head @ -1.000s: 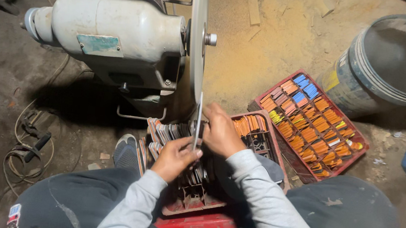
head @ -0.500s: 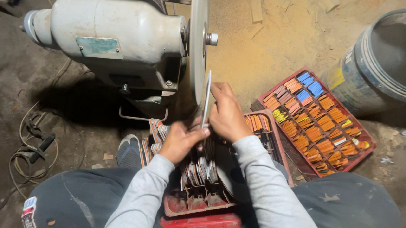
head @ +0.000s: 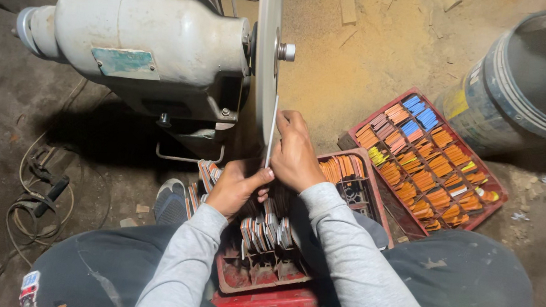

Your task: The person sits on the floor in front of a disc sanding machine and sands shoe components one at a time. They pick a piece from a tray, press its edge against the rotating sanding disc, turn the piece to smooth different edges, and place it back before selecting the next piece.

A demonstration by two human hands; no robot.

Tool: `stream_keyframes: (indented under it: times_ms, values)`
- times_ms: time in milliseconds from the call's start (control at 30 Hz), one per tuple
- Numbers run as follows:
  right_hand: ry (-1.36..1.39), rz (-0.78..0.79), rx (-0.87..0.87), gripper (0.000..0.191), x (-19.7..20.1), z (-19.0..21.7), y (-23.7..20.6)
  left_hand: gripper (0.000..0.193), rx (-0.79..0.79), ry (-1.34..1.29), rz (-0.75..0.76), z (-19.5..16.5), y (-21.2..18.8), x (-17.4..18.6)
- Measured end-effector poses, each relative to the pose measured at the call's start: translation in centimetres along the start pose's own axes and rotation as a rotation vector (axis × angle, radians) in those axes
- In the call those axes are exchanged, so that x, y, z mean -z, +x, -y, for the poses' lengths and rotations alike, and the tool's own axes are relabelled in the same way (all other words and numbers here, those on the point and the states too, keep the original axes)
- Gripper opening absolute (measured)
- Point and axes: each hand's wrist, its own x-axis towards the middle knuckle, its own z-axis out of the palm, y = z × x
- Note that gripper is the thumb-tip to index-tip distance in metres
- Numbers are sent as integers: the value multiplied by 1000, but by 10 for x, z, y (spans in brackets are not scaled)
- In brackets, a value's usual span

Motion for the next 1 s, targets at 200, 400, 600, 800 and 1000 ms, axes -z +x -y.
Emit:
stream_keyframes:
  times_ms: [200,400,600,800,1000]
  values:
    - [7,21,-16,57,6,19,-20,24,50,-2,60,7,-22,0]
    - [45,259,-57,42,29,24,-37,43,49,616,-111,19,-60,-1]
    - [164,581,-216,45,64,4,-36,52,-371,1116,-347,26,-67,-3]
    - [229,271,-98,43,55,4,-31,59,-182,912,-290,35,-44,-8]
    - [77,69,-5,53,29,12,-7,50,-33,137,3,34,-3,7]
